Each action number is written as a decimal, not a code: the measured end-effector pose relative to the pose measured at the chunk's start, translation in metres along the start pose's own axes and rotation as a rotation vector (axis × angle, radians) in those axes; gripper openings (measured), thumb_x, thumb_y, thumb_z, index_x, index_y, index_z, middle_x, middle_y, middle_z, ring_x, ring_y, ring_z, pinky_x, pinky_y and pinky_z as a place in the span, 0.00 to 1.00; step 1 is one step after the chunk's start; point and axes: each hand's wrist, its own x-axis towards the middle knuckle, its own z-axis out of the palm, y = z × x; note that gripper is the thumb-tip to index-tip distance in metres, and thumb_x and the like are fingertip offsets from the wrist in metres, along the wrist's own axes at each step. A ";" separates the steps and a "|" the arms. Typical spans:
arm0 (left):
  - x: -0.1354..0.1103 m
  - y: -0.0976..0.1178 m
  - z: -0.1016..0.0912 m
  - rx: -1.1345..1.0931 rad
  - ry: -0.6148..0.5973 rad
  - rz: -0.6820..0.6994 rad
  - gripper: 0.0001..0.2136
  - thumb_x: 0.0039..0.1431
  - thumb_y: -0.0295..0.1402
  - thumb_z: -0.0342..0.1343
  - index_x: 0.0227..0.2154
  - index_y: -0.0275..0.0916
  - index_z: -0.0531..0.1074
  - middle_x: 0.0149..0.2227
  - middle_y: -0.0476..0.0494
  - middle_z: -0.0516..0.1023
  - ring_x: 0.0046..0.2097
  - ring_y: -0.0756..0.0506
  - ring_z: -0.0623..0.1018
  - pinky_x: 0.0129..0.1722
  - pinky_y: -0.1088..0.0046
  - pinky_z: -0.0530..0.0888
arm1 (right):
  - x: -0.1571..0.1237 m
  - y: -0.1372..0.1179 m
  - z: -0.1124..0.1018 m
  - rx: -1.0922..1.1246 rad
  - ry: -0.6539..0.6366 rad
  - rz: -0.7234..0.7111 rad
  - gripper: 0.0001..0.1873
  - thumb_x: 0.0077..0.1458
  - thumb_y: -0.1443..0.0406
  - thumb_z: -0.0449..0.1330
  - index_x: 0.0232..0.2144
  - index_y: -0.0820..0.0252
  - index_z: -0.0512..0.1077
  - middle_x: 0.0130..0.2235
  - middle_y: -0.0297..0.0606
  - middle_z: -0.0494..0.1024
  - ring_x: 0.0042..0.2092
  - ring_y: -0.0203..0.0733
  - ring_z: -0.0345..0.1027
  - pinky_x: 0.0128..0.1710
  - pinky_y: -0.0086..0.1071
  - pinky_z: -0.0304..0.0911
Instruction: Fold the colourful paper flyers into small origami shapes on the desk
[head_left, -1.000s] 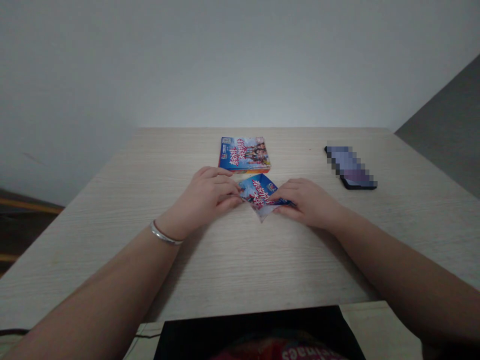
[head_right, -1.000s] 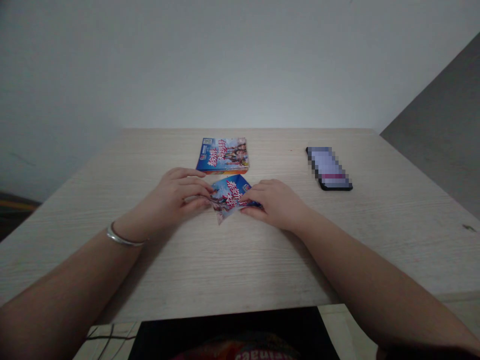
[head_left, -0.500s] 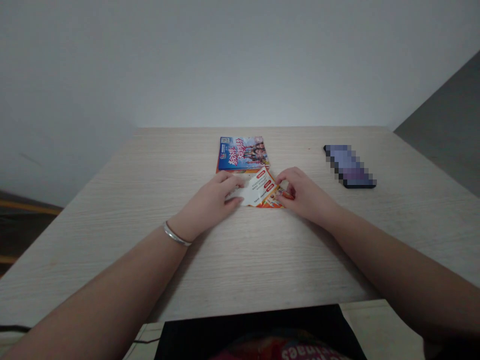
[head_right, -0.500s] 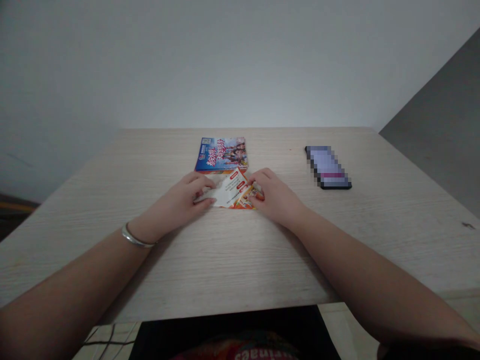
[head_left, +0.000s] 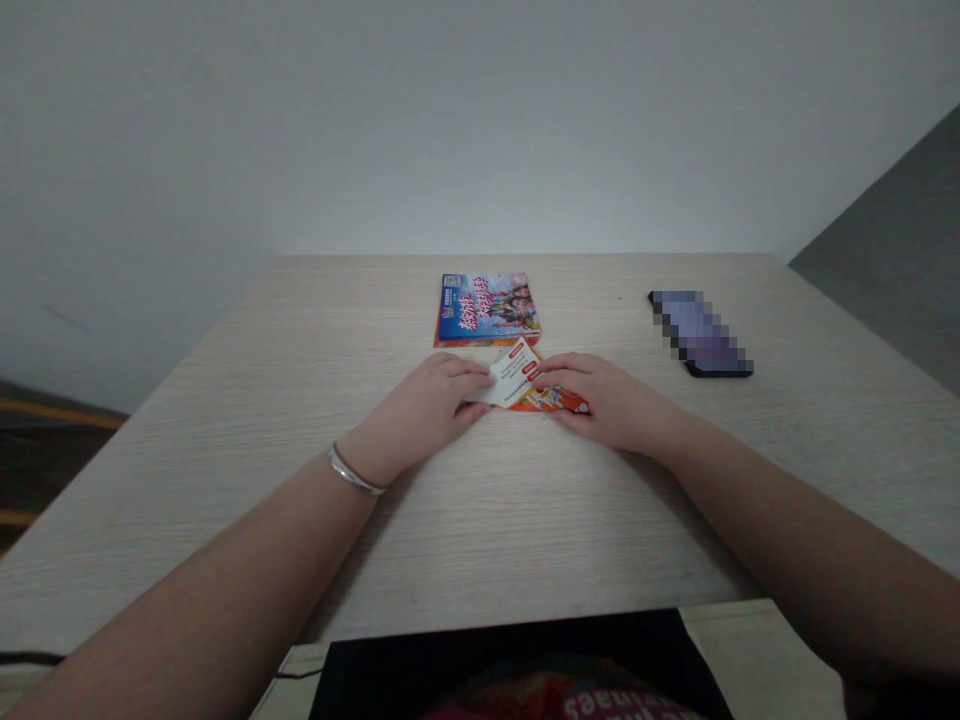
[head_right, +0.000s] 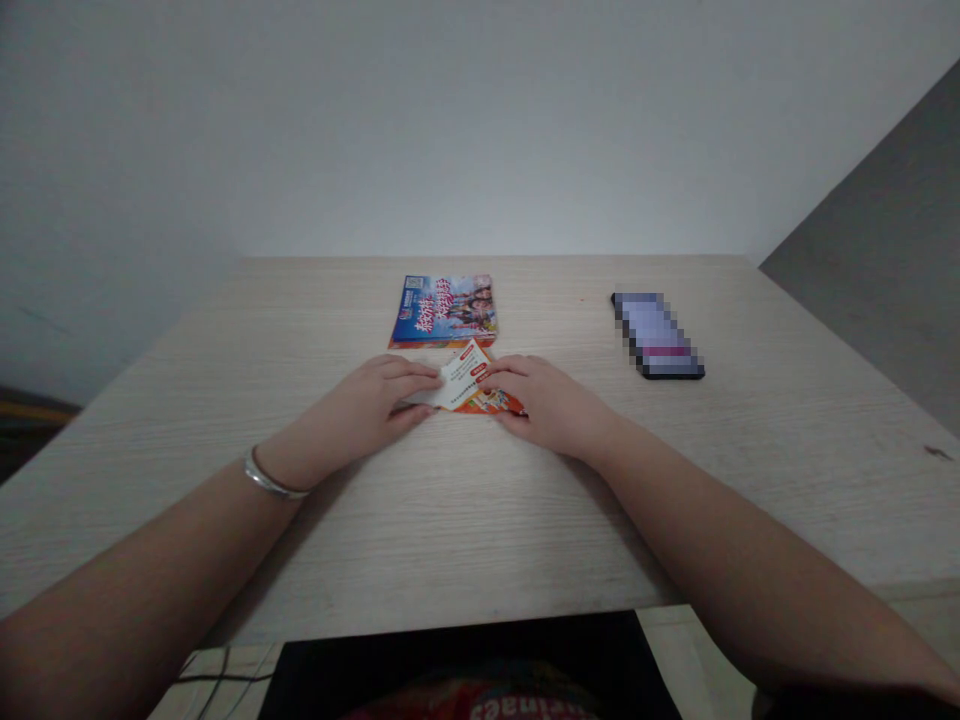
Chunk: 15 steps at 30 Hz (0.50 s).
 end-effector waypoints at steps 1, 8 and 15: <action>0.001 0.002 -0.002 0.021 -0.012 0.012 0.12 0.64 0.34 0.55 0.47 0.34 0.76 0.49 0.39 0.79 0.51 0.41 0.76 0.54 0.59 0.73 | 0.000 -0.001 -0.001 -0.016 -0.008 -0.004 0.19 0.57 0.68 0.57 0.51 0.60 0.73 0.56 0.45 0.74 0.57 0.46 0.67 0.59 0.43 0.63; 0.004 0.017 -0.017 0.236 -0.014 0.034 0.11 0.67 0.33 0.49 0.41 0.38 0.77 0.37 0.43 0.82 0.38 0.43 0.80 0.44 0.61 0.74 | 0.002 -0.010 -0.007 -0.234 0.055 0.073 0.13 0.59 0.68 0.54 0.43 0.57 0.76 0.47 0.42 0.81 0.46 0.47 0.76 0.48 0.44 0.69; 0.004 0.021 -0.022 0.265 0.322 0.026 0.09 0.65 0.32 0.51 0.34 0.41 0.76 0.33 0.49 0.82 0.34 0.47 0.78 0.49 0.61 0.69 | 0.005 -0.018 -0.009 -0.232 0.398 0.046 0.08 0.58 0.67 0.58 0.37 0.54 0.76 0.39 0.34 0.83 0.42 0.41 0.76 0.59 0.45 0.58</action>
